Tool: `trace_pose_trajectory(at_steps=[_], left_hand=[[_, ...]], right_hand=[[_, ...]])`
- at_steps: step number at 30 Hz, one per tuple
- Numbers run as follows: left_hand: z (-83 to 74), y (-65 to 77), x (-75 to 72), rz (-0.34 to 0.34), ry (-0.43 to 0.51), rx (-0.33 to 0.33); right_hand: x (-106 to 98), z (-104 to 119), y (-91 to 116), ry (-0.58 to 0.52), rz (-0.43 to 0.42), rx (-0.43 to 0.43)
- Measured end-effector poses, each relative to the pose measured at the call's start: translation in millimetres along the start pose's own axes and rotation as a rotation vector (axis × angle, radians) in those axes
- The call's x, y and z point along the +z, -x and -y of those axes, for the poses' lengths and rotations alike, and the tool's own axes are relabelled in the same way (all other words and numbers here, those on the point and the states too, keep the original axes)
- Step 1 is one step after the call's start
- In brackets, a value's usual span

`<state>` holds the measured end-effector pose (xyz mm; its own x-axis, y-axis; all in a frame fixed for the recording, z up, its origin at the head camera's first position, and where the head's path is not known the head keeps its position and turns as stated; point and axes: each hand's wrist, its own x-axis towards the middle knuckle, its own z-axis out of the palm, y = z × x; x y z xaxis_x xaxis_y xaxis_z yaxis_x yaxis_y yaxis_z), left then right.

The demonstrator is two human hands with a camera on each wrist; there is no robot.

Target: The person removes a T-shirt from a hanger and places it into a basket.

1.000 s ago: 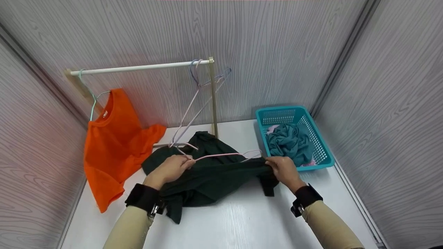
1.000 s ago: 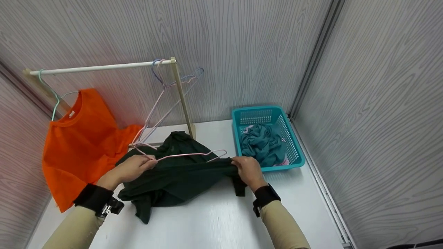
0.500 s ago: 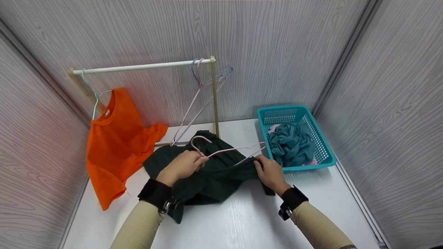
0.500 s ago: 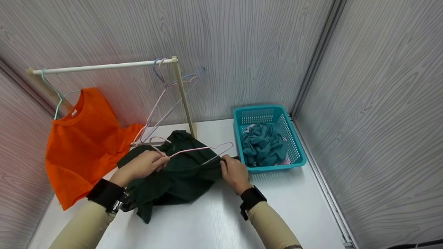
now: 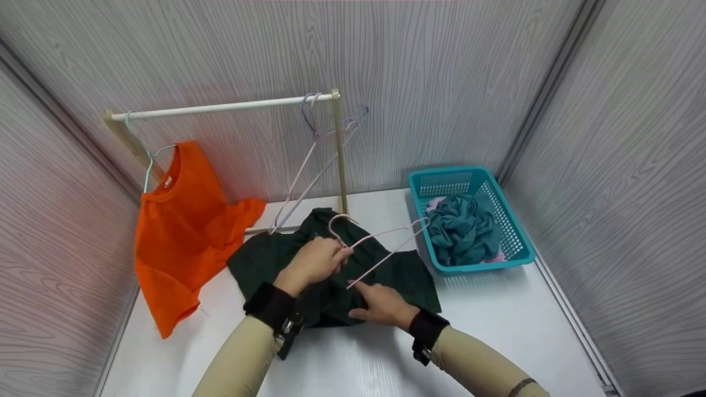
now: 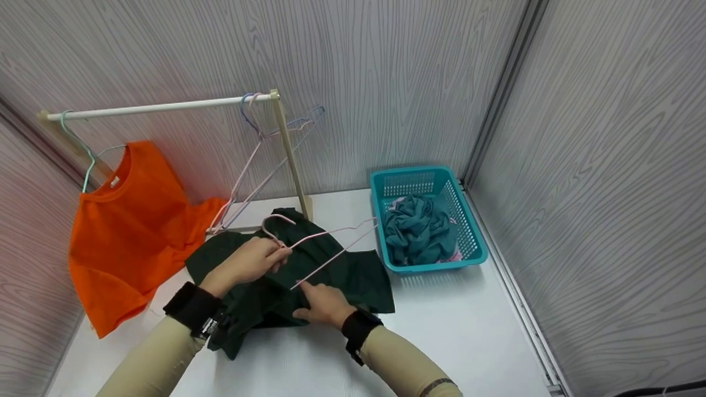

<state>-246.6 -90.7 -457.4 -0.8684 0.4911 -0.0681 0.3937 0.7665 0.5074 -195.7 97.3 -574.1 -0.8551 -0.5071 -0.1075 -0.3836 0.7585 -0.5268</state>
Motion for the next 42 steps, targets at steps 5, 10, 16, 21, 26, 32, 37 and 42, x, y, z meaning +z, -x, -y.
trace_pose_trajectory(at_steps=[5, 10, 16, 21, 26, 32, 37, 42], left_hand=[[-1.7, -7.1, -0.1, -0.03, 0.042, -0.012], [1.6, -14.1, 0.4, -0.036, 0.095, -0.042], [2.8, -19.5, 0.8, -0.033, 0.1, -0.023], [3.9, -15.5, -6.3, -0.003, 0.064, -0.024], [8.8, -6.7, -24.5, 0.039, 0.07, -0.077], [21.7, 7.0, -47.1, 0.046, 0.0, -0.08], [27.4, 18.2, -67.9, 0.021, -0.102, -0.139], [29.7, 19.7, -83.7, -0.021, -0.21, -0.216]], right_hand=[[11.7, 13.2, -5.8, 0.007, 0.012, -0.127], [22.6, 21.3, -8.4, 0.033, 0.044, -0.257], [30.6, 22.9, -6.8, 0.008, 0.132, -0.35], [24.4, 10.7, 0.3, -0.032, 0.171, -0.295], [9.9, -9.1, 7.9, -0.05, 0.108, -0.214], [-6.5, -35.9, 16.0, -0.088, 0.066, -0.096], [-12.7, -57.5, 23.2, -0.137, 0.053, -0.008], [-11.2, -70.3, 28.8, -0.181, 0.03, 0.027]])
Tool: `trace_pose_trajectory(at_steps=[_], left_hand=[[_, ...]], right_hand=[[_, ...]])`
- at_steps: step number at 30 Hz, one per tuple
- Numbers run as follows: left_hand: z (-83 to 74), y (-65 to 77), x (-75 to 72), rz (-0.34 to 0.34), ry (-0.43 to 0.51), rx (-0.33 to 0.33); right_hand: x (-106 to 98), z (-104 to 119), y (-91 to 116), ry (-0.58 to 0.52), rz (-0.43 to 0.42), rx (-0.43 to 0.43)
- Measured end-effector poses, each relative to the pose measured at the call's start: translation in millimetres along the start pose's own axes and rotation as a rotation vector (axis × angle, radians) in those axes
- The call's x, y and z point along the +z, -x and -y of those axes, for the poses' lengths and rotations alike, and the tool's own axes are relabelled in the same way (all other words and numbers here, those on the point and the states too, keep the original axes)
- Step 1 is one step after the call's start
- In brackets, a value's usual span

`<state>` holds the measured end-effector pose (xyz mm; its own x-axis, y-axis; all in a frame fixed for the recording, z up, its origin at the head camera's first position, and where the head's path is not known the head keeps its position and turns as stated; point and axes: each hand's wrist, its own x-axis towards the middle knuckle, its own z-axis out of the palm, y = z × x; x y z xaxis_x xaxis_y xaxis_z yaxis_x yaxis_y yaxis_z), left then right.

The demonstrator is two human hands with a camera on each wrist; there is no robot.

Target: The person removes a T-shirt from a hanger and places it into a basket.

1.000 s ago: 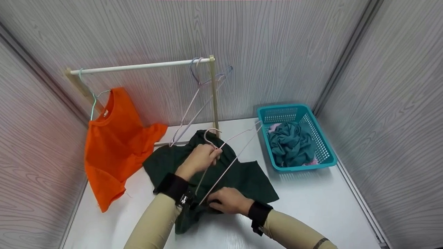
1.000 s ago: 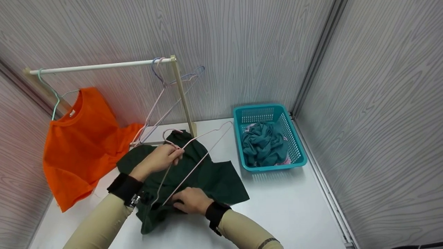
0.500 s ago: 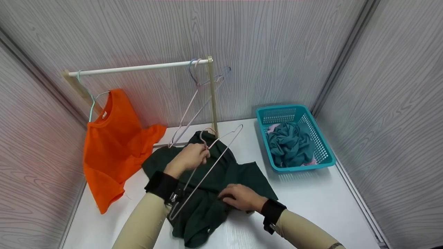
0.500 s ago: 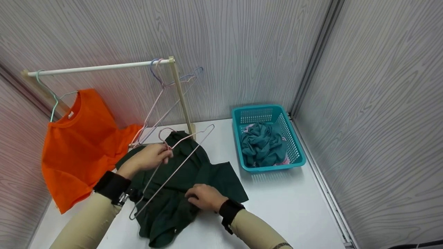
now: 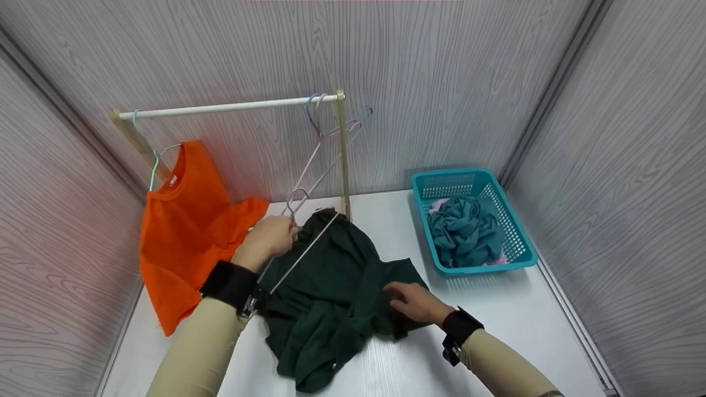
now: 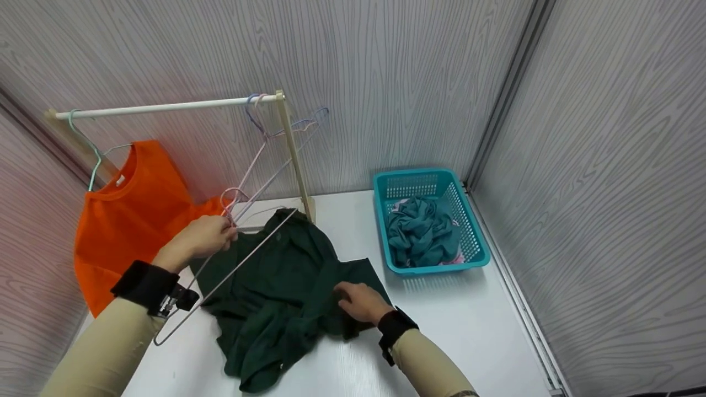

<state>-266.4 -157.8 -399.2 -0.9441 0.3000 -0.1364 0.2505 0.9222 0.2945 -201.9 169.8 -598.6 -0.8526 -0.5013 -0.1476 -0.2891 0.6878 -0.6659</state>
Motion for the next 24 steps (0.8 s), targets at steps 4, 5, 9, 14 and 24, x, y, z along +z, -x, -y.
trace_pose_trajectory(at_steps=[4, 5, 9, 14, 24], left_hand=[[-5.6, -8.5, -11.0, -0.036, 0.012, -0.077], [-8.2, -11.1, -14.1, -0.049, 0.019, -0.093], [-19.5, -23.7, -26.2, -0.106, 0.043, -0.118], [-34.1, -42.2, -41.2, -0.155, 0.048, -0.108], [-58.8, -74.5, -74.5, -0.21, -0.002, -0.089]], right_hand=[[0.1, -4.3, 2.0, -0.003, 0.004, 0.038], [-0.1, -4.7, 2.5, -0.004, 0.006, 0.042], [-0.7, -5.8, 4.9, -0.002, 0.013, 0.042], [1.2, -9.2, 8.8, 0.012, 0.008, 0.011], [2.8, -17.8, 11.5, -0.033, 0.034, 0.06]])
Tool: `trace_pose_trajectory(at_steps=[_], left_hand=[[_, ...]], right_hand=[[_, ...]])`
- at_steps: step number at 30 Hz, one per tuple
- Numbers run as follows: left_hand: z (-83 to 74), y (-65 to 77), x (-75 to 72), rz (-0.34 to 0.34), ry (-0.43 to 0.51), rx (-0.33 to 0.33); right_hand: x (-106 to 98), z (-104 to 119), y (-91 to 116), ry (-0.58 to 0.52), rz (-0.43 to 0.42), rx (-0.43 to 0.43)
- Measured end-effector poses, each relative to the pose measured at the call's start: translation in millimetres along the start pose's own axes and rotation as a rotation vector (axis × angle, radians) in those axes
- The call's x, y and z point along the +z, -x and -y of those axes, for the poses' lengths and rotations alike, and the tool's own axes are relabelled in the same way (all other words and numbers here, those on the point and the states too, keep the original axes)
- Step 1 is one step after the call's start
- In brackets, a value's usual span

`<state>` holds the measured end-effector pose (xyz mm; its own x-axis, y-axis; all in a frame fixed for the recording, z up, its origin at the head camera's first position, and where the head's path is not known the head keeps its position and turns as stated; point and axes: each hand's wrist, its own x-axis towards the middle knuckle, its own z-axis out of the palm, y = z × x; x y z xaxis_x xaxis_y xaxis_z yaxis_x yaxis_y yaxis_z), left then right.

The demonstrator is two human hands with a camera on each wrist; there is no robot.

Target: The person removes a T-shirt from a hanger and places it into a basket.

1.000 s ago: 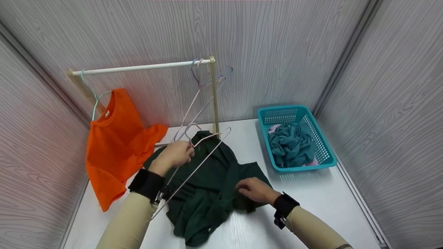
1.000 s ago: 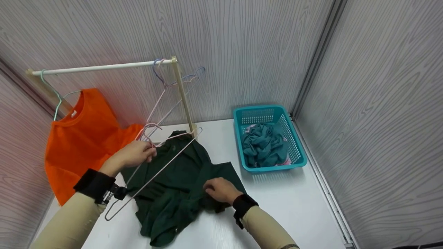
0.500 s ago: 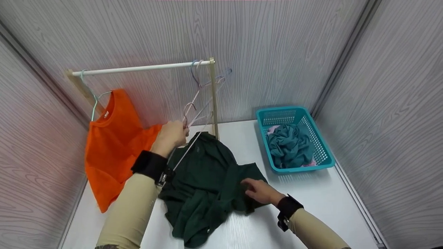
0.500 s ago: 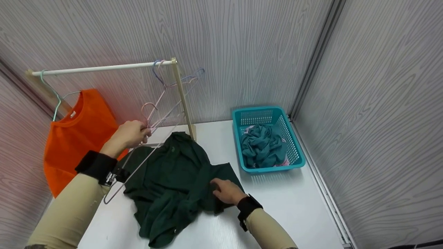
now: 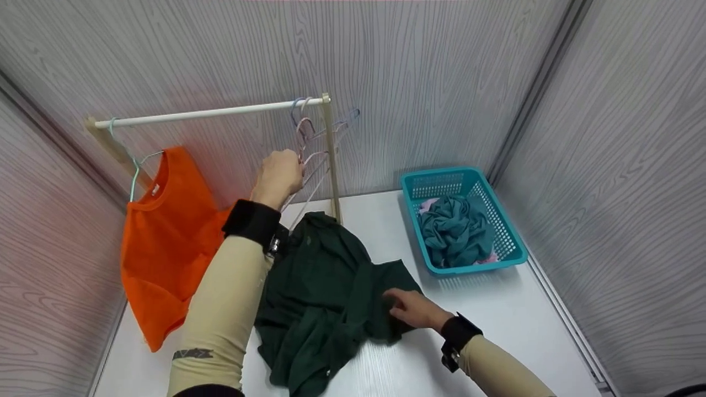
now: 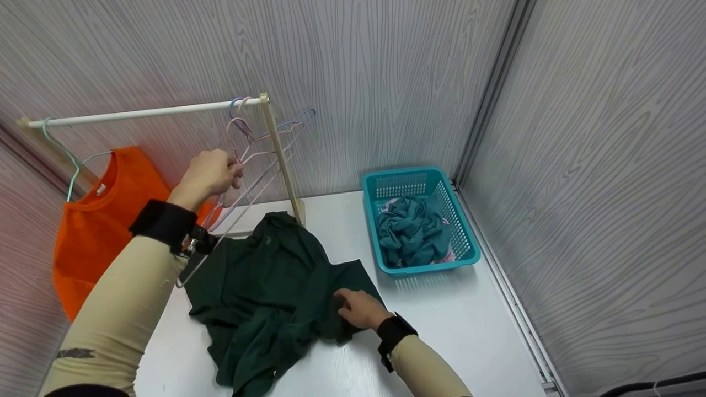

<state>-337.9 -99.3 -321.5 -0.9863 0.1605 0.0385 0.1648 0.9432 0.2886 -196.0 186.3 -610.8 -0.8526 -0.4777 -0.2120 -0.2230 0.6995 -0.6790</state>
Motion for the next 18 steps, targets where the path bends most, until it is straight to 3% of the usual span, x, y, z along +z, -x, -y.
trace_pose_trajectory(at_steps=[8, 18], left_hand=[[-12.3, -21.5, -14.9, -0.047, 0.016, -0.061], [-21.7, -47.9, -13.9, -0.179, -0.065, -0.081]], right_hand=[[-2.1, -4.5, 2.5, 0.007, 0.014, 0.012], [-0.7, -11.5, 3.7, -0.018, 0.031, 0.028]])
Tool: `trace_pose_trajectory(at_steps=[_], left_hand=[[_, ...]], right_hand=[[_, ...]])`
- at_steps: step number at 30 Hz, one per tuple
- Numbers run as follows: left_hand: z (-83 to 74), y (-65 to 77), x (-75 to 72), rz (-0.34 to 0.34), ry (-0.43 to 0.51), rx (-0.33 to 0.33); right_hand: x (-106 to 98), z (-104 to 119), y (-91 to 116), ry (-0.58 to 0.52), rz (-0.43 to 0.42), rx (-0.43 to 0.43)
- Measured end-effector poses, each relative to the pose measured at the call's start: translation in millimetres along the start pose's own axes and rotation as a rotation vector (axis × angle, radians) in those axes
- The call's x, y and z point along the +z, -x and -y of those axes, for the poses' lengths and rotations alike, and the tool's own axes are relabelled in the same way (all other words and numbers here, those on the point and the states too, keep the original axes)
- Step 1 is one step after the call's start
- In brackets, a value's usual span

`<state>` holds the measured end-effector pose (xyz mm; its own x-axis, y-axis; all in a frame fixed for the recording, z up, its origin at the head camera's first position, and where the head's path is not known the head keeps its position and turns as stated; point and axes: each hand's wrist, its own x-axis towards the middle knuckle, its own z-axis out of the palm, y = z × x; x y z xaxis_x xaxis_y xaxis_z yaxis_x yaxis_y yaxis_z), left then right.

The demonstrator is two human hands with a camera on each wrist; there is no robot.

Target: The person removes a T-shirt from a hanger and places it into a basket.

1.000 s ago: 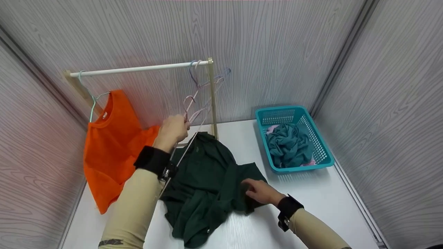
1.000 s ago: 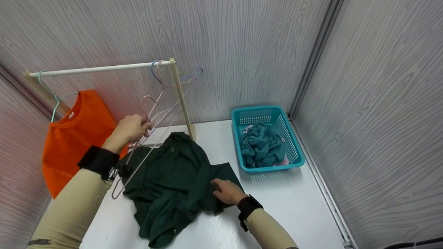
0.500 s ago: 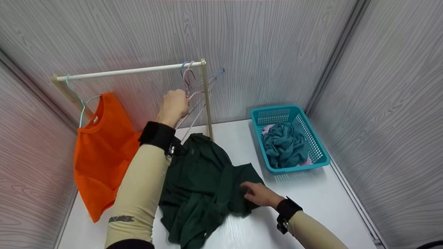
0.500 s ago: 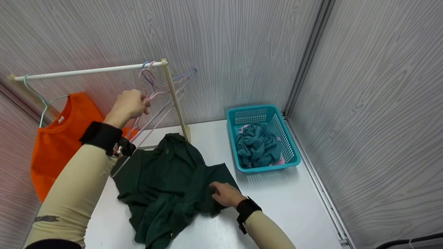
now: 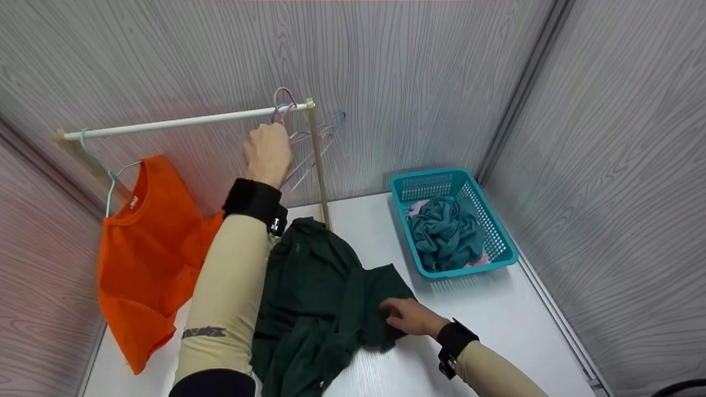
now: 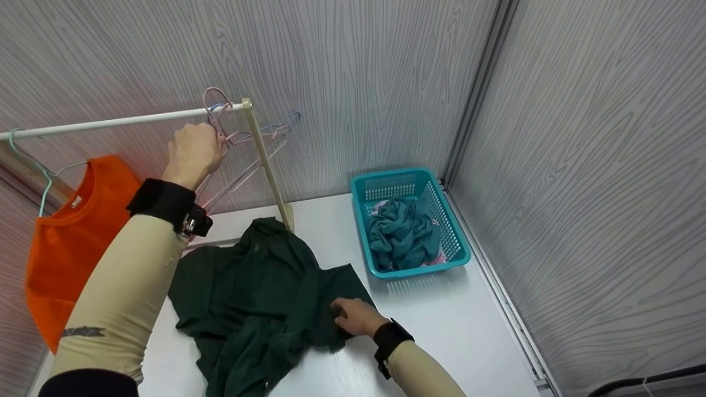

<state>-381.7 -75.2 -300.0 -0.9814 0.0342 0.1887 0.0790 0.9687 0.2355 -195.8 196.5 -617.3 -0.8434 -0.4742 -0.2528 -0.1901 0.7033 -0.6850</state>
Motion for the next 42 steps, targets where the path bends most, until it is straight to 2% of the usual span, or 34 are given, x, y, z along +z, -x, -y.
trace_pose_trajectory(at_steps=[5, 12, 14, 17, 22, 27, 34, 37, 40, 42], left_hand=[[-1.4, -8.6, 9.2, -0.043, -0.013, -0.004], [-5.4, -14.2, 30.5, 0.005, -0.022, 0.039], [-3.1, -11.6, 33.3, 0.014, -0.014, 0.045], [0.2, -7.5, 32.7, 0.038, 0.006, 0.045], [2.7, 0.0, 22.1, 0.085, 0.0, 0.035], [2.6, 6.1, 18.7, 0.068, -0.004, 0.026], [13.0, 28.1, 13.7, 0.04, -0.042, 0.056], [15.0, 39.5, 11.5, 0.077, -0.05, 0.066], [13.5, 54.9, 9.9, 0.142, -0.038, 0.085], [11.7, 66.2, 11.2, 0.165, -0.035, 0.112]], right_hand=[[1.4, -3.4, 0.1, -0.013, 0.013, 0.004], [0.9, -8.5, 0.0, -0.025, 0.026, 0.037], [2.1, -7.6, -0.7, -0.028, 0.035, 0.035], [2.8, -6.0, -2.1, -0.031, 0.051, 0.034], [2.2, -4.8, -5.7, -0.008, 0.064, 0.026], [-0.3, -4.0, -12.2, 0.019, 0.062, 0.004], [13.4, 9.5, -23.3, 0.091, 0.031, -0.033], [19.8, 17.7, -30.8, 0.143, -0.041, -0.036], [26.5, 26.7, -39.3, 0.187, -0.129, -0.029], [32.2, 32.2, -44.3, 0.212, -0.156, -0.034]])
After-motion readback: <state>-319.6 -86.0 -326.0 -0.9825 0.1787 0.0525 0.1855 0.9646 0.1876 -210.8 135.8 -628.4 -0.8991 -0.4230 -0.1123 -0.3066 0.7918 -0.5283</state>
